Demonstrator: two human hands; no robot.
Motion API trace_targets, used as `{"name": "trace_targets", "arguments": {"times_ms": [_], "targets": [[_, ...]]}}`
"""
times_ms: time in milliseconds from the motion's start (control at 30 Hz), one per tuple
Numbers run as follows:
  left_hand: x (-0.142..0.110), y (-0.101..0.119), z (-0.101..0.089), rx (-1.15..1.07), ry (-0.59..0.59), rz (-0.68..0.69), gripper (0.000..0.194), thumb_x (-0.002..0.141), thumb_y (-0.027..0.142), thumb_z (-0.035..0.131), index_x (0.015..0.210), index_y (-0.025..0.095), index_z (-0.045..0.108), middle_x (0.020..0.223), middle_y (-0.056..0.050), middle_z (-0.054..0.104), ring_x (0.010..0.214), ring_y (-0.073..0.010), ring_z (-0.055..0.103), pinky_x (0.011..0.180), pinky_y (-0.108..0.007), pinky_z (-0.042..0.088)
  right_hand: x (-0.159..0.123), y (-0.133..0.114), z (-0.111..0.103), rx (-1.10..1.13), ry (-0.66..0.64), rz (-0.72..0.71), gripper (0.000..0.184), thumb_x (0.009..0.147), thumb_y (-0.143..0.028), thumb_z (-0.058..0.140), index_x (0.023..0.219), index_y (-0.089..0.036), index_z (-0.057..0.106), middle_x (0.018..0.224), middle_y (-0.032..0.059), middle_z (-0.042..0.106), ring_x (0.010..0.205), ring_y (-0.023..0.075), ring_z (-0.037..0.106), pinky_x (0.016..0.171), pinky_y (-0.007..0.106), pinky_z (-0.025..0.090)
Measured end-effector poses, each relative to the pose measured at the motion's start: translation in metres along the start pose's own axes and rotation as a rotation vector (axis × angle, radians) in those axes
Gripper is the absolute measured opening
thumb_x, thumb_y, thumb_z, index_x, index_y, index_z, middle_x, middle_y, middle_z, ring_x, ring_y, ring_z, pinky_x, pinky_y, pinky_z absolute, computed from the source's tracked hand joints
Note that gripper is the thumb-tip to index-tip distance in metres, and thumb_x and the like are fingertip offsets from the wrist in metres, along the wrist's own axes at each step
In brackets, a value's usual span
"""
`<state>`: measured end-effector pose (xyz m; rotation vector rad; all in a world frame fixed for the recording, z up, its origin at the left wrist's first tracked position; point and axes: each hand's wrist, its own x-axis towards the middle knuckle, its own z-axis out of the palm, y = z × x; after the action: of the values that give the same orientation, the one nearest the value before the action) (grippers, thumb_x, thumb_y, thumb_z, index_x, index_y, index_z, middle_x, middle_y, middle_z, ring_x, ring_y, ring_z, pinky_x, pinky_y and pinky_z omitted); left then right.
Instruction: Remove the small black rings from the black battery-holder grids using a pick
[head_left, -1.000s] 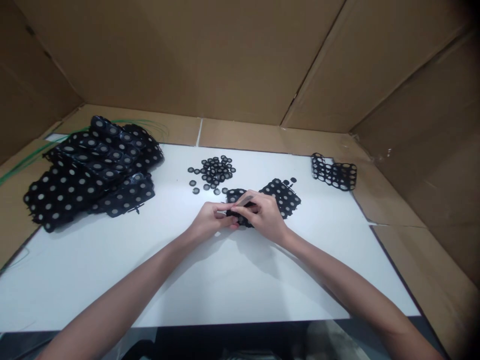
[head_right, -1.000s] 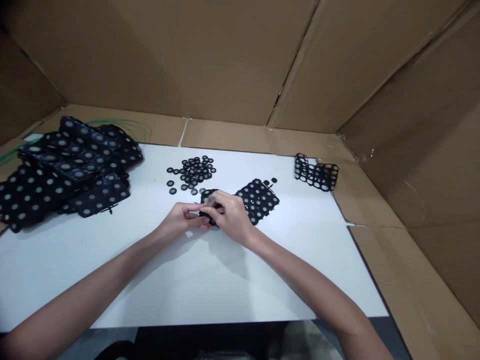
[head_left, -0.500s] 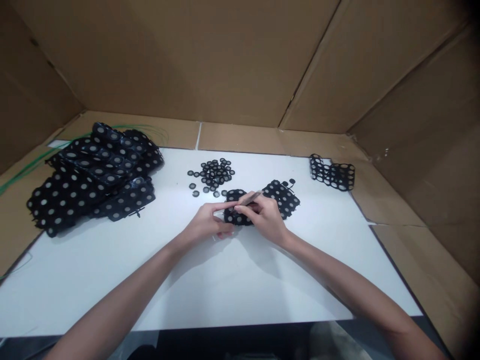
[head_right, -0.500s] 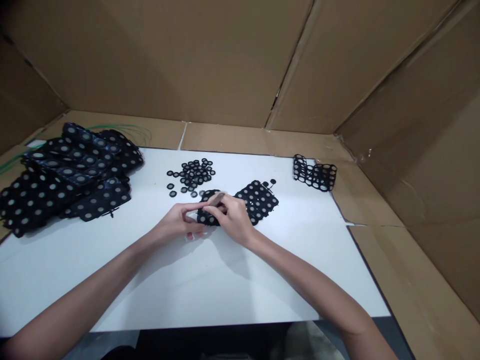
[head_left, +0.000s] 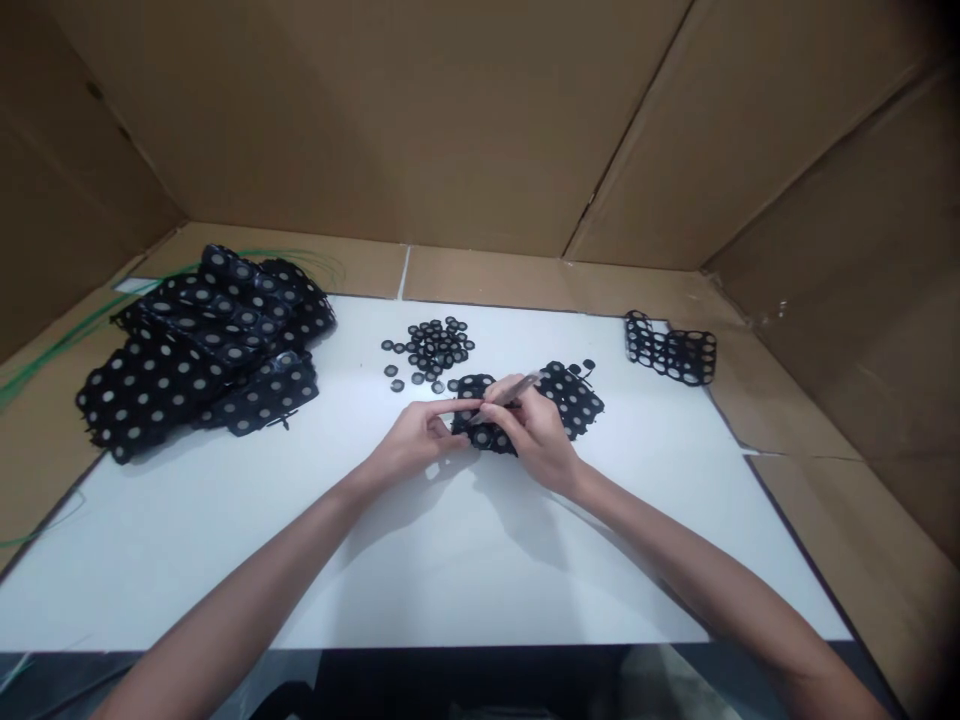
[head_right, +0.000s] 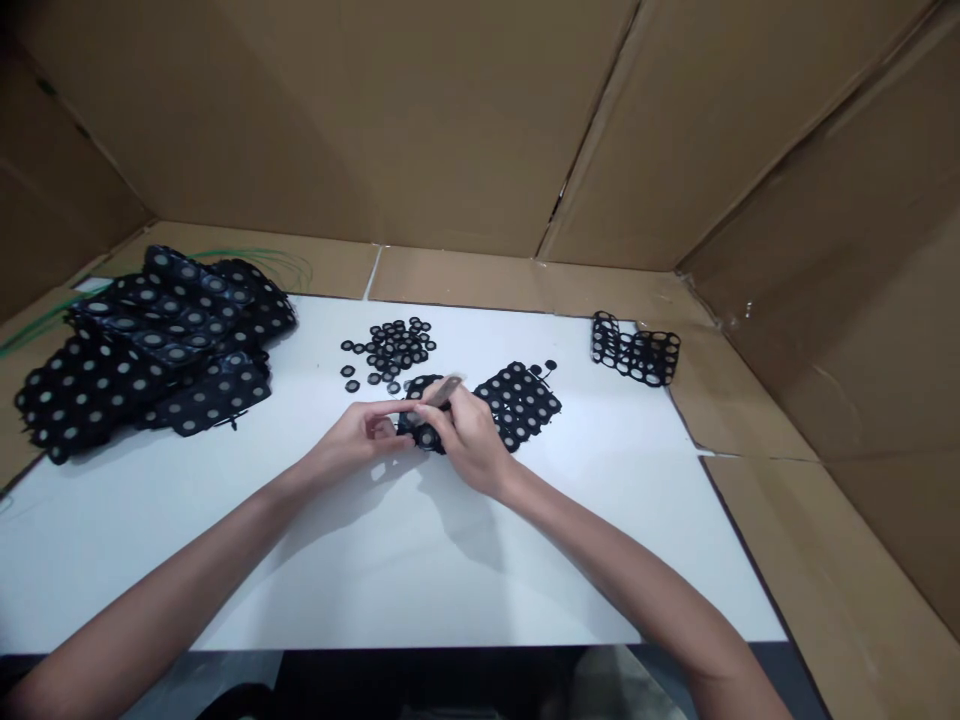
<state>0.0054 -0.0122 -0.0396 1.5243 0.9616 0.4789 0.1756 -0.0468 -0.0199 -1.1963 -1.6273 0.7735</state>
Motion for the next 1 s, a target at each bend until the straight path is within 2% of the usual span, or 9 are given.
{"name": "trace_targets", "arguments": {"times_ms": [67,133,300,467,600,733,900,1000], "targets": [[0.0006,-0.0022,-0.0002,-0.009,0.006,-0.025,0.05,0.068,0.026,0.062,0.116,0.015,0.056,0.042,0.008,0.038,0.039,-0.0051,0.029,0.04,-0.019,0.023,0.0013,-0.0017,-0.0029,0.068,0.09,0.031,0.004,0.084,-0.025,0.047,0.083,-0.021,0.047,0.082,0.0015,0.054,0.074,0.0124,0.055,0.065,0.026,0.048],[0.0009,-0.0044,0.0004,-0.035,-0.007,-0.016,0.053,0.066,0.026,0.064,0.117,0.016,0.055,0.043,0.008,0.041,0.039,-0.0053,0.032,0.04,-0.019,0.025,0.0029,-0.0036,-0.0059,0.105,0.12,0.056,0.006,0.083,-0.027,0.048,0.085,-0.021,0.047,0.084,0.0015,0.053,0.075,0.013,0.055,0.063,0.025,0.047],[0.0003,-0.0065,0.0029,-0.069,-0.031,0.012,0.052,0.066,0.023,0.064,0.116,0.017,0.054,0.044,0.008,0.041,0.04,-0.0052,0.034,0.041,-0.018,0.028,0.0052,-0.0064,-0.0076,0.026,0.046,0.064,0.006,0.082,-0.025,0.05,0.08,-0.02,0.05,0.077,0.001,0.056,0.069,0.0124,0.054,0.059,0.024,0.044],[-0.0016,-0.0012,0.0031,-0.122,-0.072,0.037,0.064,0.064,0.018,0.065,0.125,0.021,0.046,0.048,0.009,0.042,0.042,-0.0052,0.037,0.043,-0.018,0.034,0.0055,-0.0058,-0.0062,0.044,0.049,0.057,0.003,0.082,-0.022,0.05,0.079,-0.02,0.049,0.078,0.0006,0.056,0.07,0.0121,0.055,0.059,0.023,0.044],[-0.002,0.0004,0.0043,-0.11,-0.069,0.02,0.058,0.062,0.018,0.067,0.118,0.019,0.051,0.048,0.009,0.042,0.042,-0.005,0.037,0.043,-0.017,0.034,0.0051,-0.0053,-0.0054,0.074,0.034,0.059,0.003,0.081,-0.022,0.052,0.079,-0.02,0.051,0.077,0.0002,0.056,0.071,0.0123,0.056,0.06,0.023,0.045],[-0.0022,-0.0009,0.0056,-0.109,-0.079,0.001,0.059,0.061,0.019,0.068,0.117,0.019,0.049,0.051,0.008,0.045,0.044,-0.006,0.043,0.045,-0.018,0.037,0.0043,-0.0051,-0.0043,0.086,0.023,0.056,0.003,0.081,-0.021,0.053,0.078,-0.02,0.052,0.077,-0.0001,0.057,0.071,0.0116,0.056,0.061,0.022,0.045],[-0.001,-0.0044,0.0058,-0.117,-0.074,0.0,0.06,0.059,0.023,0.071,0.115,0.02,0.05,0.061,0.005,0.052,0.047,-0.0067,0.046,0.046,-0.02,0.04,0.0045,-0.0052,-0.005,0.097,-0.01,0.068,0.004,0.081,-0.021,0.053,0.077,-0.02,0.052,0.078,0.0001,0.056,0.072,0.0113,0.055,0.062,0.022,0.046],[0.0,-0.0055,0.0062,-0.141,-0.033,0.06,0.052,0.06,0.026,0.071,0.109,0.018,0.055,0.08,-0.001,0.059,0.06,-0.0089,0.052,0.059,-0.024,0.045,0.005,-0.0055,-0.0064,0.096,-0.018,0.066,0.004,0.08,-0.021,0.054,0.077,-0.019,0.053,0.079,0.0,0.056,0.072,0.0111,0.055,0.062,0.021,0.045]]}}
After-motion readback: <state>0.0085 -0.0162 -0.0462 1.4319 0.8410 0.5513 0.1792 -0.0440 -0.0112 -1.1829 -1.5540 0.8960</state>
